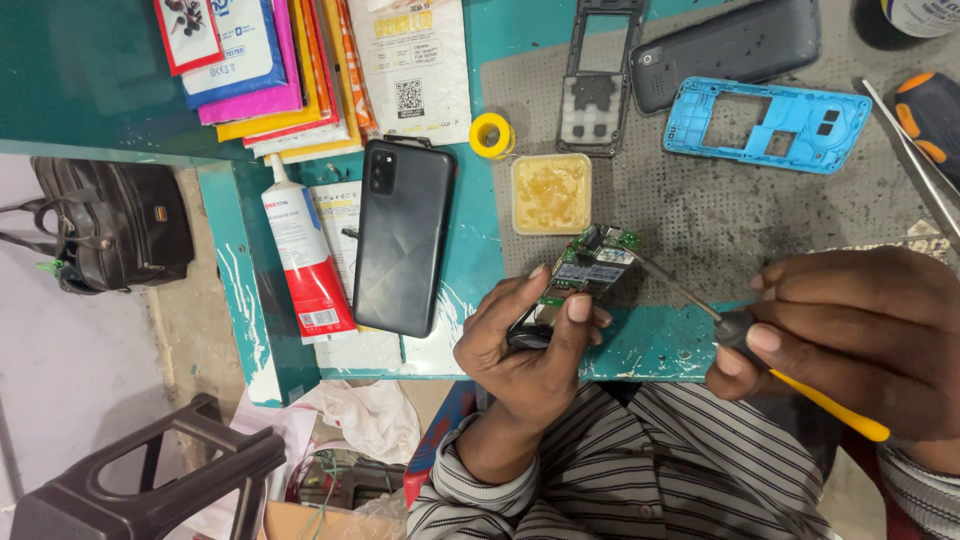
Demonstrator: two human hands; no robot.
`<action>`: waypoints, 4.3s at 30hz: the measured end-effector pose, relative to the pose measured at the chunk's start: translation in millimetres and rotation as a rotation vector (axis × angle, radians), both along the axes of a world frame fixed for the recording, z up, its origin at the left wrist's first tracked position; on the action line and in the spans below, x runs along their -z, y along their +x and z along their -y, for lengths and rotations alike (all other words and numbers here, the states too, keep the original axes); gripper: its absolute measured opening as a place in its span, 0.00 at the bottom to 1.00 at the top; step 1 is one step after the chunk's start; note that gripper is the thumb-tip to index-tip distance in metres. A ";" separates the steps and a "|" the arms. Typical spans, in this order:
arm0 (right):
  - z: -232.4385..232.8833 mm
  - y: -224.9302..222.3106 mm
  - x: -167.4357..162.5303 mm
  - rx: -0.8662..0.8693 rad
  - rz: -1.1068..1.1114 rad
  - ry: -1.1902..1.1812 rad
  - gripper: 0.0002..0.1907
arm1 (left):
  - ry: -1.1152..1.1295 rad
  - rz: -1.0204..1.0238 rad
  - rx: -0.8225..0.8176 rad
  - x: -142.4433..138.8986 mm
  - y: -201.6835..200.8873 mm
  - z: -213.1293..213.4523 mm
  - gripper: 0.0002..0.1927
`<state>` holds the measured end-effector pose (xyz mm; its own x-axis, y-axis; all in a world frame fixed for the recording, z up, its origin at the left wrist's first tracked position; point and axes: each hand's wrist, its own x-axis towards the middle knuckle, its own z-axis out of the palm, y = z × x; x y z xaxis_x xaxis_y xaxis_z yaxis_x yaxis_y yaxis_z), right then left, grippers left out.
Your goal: The person holds a smartphone motherboard in one hand and solders components on it with a yellow-handled soldering iron, repositioning the board repeatedly. They then set the board down and continue soldering work on a small feature phone with a keypad placed on the workbench.
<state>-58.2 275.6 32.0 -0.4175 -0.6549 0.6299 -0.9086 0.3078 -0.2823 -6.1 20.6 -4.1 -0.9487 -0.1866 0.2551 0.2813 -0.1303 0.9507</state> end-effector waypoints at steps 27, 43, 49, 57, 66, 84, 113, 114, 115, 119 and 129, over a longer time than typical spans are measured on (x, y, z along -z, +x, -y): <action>3.2 3.6 -2.2 0.019 0.078 0.033 0.22 | -0.065 -0.006 0.000 -1.7 1.0 3.1 0.19; 1.3 6.5 -0.7 0.032 0.087 0.048 0.21 | -0.041 -0.011 0.009 -0.9 0.7 2.6 0.19; 2.0 4.1 -5.1 0.027 0.098 0.049 0.21 | -0.039 -0.004 0.007 -0.5 1.4 2.8 0.19; 4.2 3.5 -8.2 0.021 0.106 0.049 0.21 | -0.043 -0.003 0.008 0.0 1.4 3.5 0.19; 1.9 3.4 -5.4 0.002 0.108 0.054 0.22 | -0.033 -0.009 0.010 0.3 0.4 2.3 0.19; -0.8 5.5 -2.3 -0.008 0.107 0.047 0.23 | -0.033 -0.004 0.009 -0.7 0.9 2.5 0.19; 0.9 6.3 -3.6 -0.006 0.139 0.061 0.23 | -0.027 0.008 0.003 -0.1 3.4 3.2 0.19; 0.1 6.1 -4.4 -0.004 0.140 0.061 0.23 | -0.025 0.006 0.004 -0.1 3.6 2.9 0.19; 0.6 6.2 -4.6 -0.004 0.145 0.058 0.23 | -0.025 0.008 0.002 0.0 3.8 2.7 0.19; 1.3 7.0 -5.8 0.008 0.168 0.052 0.23 | -0.032 0.008 -0.001 0.5 4.1 2.4 0.19; -3.1 8.5 1.5 -0.027 0.148 0.071 0.23 | -0.016 0.002 0.002 1.2 3.7 2.8 0.18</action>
<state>-49.6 278.7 30.5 -0.4840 -0.7077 0.5146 -0.8668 0.3074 -0.3926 -2.4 17.8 -5.3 -0.9496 -0.1803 0.2566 0.2794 -0.1152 0.9532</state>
